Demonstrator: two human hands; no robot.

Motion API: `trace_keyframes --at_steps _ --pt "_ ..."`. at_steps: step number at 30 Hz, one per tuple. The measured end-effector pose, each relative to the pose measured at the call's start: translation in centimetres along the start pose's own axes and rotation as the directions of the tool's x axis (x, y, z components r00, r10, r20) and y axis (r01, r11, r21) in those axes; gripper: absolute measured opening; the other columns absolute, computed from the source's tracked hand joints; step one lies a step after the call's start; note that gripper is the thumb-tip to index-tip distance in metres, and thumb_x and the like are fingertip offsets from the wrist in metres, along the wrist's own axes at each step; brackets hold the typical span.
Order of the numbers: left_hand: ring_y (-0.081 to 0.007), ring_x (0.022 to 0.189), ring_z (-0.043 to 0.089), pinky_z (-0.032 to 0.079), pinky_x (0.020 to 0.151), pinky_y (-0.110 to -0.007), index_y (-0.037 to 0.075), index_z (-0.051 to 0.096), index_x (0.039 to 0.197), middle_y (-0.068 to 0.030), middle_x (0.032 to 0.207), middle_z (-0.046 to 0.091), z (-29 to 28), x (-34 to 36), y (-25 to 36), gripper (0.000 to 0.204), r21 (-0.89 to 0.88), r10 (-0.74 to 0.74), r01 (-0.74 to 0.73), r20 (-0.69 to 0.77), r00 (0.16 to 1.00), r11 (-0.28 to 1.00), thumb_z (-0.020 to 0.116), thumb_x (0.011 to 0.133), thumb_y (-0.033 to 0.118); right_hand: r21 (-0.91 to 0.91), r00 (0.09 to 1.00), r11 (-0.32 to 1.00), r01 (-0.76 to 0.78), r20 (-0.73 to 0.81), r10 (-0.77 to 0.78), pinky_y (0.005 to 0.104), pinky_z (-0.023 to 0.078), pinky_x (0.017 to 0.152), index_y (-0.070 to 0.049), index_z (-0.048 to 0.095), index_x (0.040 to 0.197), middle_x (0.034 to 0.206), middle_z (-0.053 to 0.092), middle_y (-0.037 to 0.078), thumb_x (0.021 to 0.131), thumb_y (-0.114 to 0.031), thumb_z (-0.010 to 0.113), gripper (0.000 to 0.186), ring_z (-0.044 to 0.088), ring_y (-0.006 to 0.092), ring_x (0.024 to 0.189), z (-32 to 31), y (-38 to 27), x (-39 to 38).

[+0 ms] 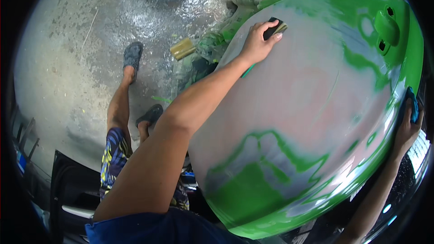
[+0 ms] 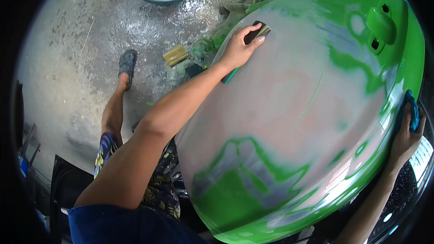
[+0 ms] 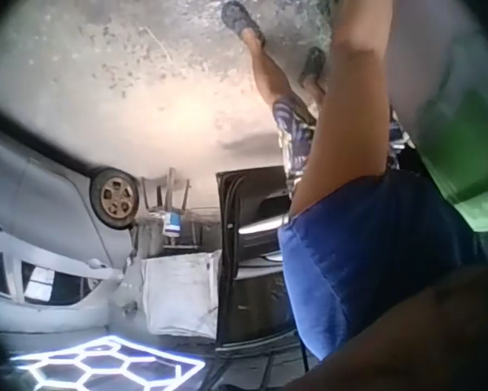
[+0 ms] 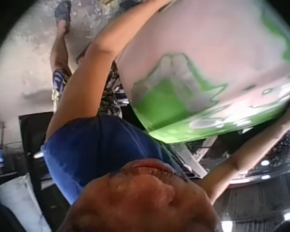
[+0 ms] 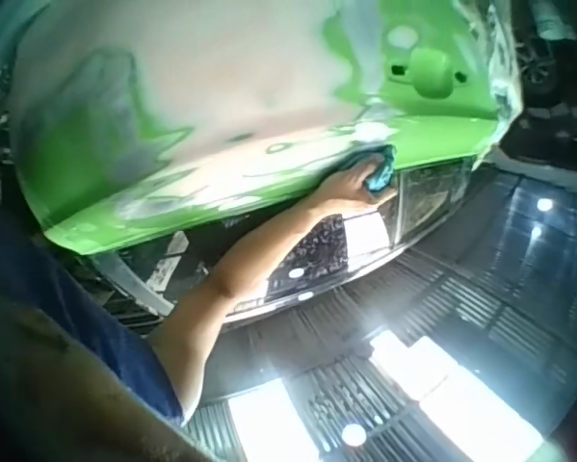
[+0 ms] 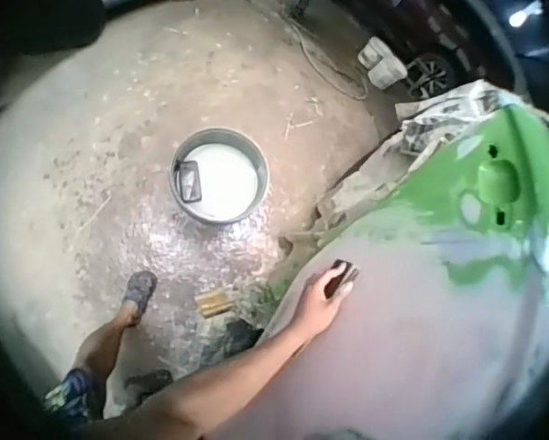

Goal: The person sands a car door panel using a sanding block and wipes it with a cloth, repeatedly dipping the sanding block and cloth into a bucket of water.

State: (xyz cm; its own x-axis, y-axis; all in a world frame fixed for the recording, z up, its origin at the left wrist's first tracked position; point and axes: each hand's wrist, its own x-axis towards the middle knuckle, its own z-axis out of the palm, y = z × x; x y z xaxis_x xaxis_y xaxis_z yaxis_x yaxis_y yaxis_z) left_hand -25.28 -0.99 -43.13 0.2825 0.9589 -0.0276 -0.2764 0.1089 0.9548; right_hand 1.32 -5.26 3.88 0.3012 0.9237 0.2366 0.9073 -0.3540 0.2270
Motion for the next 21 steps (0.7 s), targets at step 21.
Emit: trace_keyframes --at_steps 21 --pt "-0.0346 0.139 0.051 0.039 0.117 -0.046 0.007 0.063 0.139 -0.0188 0.144 0.056 -3.9 -19.8 10.9 0.050 0.066 -0.289 0.281 0.178 0.941 0.957 0.078 0.091 0.011 -0.131 0.996 0.988 -0.079 0.028 0.083 0.0314 0.053 0.091 -0.004 0.070 0.124 0.112 0.075 0.011 0.102 -0.038 0.068 0.040 0.070 0.0190 0.102 -2.9 2.2 -1.1"
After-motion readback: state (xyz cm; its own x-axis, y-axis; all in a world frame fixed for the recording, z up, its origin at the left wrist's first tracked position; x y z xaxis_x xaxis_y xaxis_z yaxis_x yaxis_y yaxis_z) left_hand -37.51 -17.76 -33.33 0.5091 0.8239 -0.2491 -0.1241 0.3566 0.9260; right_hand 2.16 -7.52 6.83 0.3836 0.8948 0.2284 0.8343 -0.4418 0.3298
